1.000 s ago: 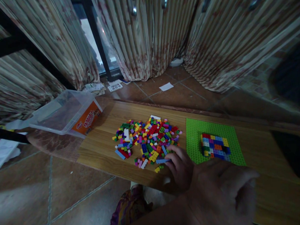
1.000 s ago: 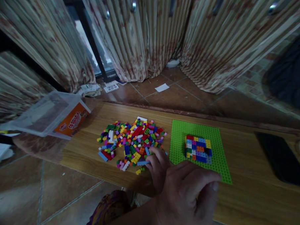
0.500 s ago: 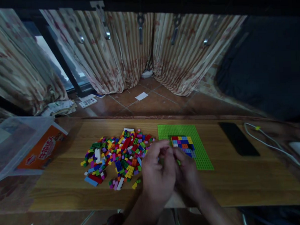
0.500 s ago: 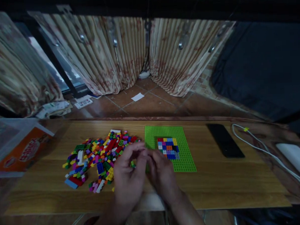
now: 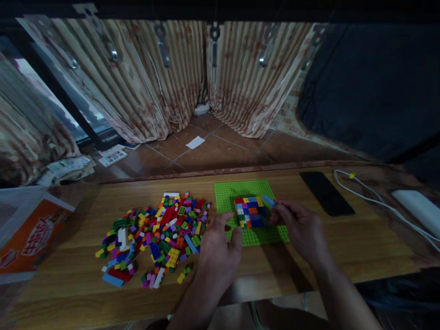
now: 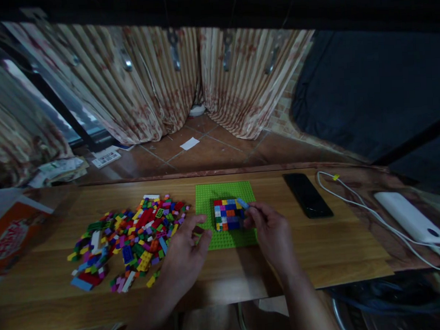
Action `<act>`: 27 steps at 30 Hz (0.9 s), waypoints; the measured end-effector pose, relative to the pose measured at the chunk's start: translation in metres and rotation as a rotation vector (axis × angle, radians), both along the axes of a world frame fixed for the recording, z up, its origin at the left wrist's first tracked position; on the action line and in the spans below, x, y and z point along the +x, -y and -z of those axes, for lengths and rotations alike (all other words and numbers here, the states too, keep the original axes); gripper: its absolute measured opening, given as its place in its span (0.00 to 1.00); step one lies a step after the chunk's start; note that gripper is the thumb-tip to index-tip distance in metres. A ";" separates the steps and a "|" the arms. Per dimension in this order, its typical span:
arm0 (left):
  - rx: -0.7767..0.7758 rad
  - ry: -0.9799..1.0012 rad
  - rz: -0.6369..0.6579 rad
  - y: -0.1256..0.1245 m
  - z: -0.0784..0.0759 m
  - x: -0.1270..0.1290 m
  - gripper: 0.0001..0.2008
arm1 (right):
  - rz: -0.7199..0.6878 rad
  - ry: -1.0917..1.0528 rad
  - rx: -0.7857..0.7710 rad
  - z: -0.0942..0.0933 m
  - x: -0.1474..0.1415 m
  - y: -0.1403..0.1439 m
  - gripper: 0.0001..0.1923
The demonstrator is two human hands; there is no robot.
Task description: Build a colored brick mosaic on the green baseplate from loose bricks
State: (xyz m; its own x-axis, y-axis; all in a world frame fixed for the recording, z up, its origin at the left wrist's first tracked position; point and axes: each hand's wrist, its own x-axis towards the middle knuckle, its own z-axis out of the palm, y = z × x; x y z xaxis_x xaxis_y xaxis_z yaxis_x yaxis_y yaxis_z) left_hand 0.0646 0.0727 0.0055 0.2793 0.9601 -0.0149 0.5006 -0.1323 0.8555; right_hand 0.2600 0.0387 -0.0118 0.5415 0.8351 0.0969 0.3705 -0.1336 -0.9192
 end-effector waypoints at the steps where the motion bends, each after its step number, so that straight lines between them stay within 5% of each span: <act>1: 0.004 -0.026 0.011 0.000 0.002 0.002 0.14 | -0.008 0.032 -0.012 0.001 0.001 0.001 0.18; 13: 0.027 -0.229 0.121 0.003 0.009 0.015 0.17 | -0.160 0.433 -0.058 0.007 0.005 0.005 0.14; 27: 0.033 -0.210 0.164 0.004 0.016 0.014 0.18 | -0.221 0.502 0.063 0.011 -0.005 -0.001 0.12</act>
